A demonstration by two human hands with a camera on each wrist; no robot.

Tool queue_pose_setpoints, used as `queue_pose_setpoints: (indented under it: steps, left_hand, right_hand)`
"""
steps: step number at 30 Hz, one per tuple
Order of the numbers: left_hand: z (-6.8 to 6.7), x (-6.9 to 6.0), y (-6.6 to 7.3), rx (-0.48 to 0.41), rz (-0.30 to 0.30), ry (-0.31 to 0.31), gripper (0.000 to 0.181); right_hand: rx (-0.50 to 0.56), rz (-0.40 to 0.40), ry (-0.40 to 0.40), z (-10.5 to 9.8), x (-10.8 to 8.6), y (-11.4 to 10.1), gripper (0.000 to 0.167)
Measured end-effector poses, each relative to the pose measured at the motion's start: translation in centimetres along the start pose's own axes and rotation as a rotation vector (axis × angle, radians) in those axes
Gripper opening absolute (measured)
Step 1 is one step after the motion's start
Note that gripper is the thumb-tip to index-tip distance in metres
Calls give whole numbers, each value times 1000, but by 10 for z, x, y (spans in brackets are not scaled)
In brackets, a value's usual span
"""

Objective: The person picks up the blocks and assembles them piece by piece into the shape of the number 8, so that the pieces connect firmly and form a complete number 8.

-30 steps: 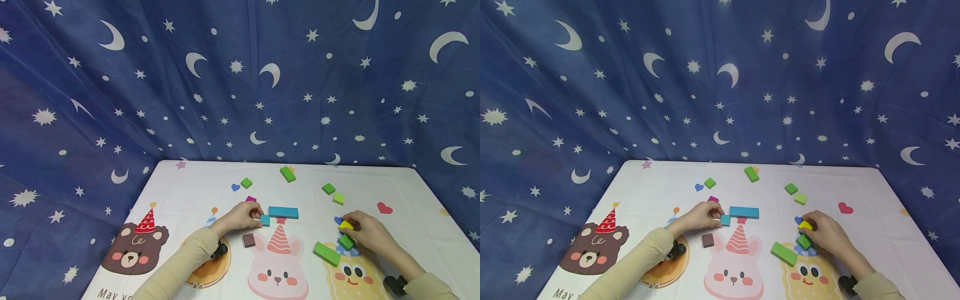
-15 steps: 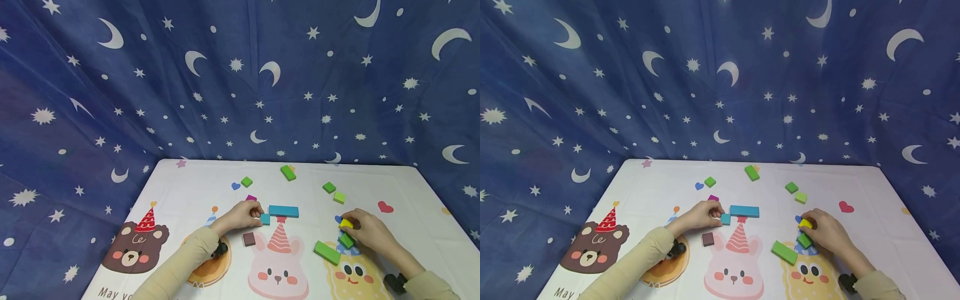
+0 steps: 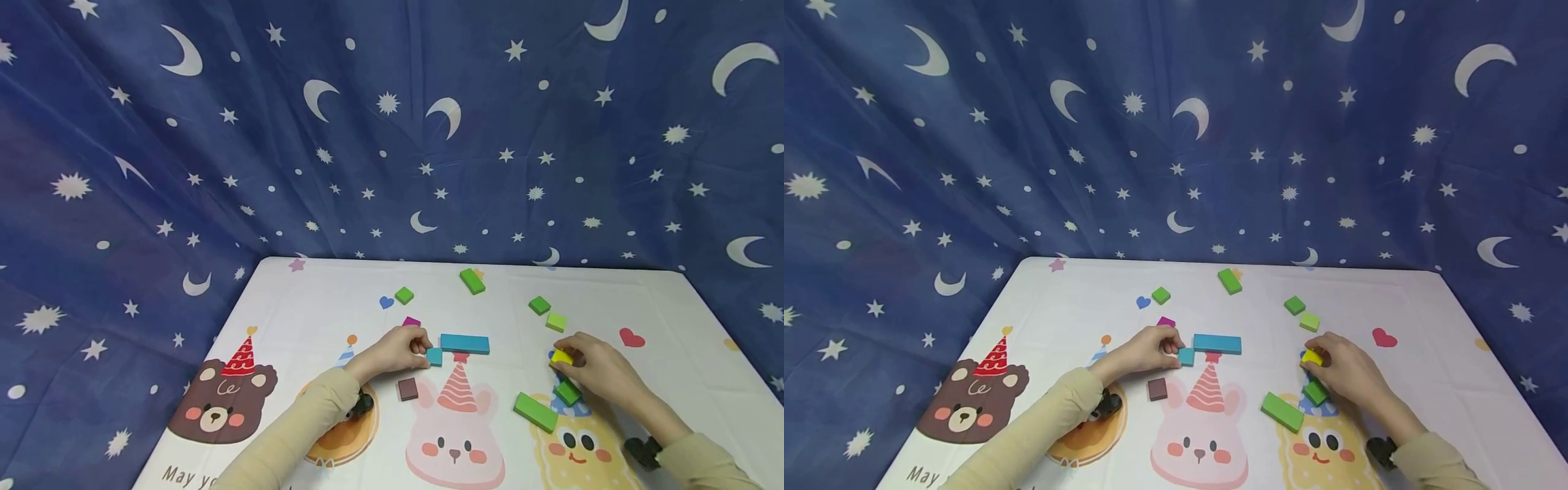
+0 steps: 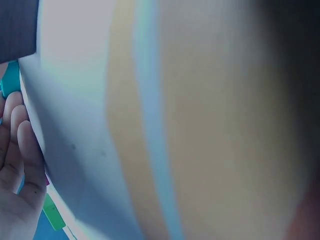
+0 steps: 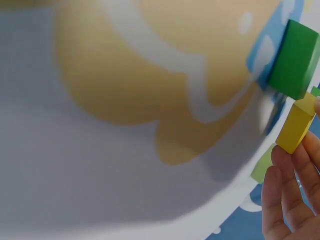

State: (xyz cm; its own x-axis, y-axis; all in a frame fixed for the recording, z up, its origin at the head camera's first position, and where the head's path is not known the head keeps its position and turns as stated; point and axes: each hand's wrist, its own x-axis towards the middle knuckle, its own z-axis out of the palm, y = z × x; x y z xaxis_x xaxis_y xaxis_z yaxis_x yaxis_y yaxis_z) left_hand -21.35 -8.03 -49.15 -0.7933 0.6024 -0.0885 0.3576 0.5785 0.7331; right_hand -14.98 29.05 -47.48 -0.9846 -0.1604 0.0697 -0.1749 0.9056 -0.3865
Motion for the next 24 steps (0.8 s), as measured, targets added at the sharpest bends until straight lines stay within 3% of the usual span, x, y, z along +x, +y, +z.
queue_pose_setpoints:
  steps: [24]
  left_hand:
    - [-1, -2, 2, 3, -6, 4, 22]
  right_hand:
    - [31, -87, -24, -2, 16, -38, 36]
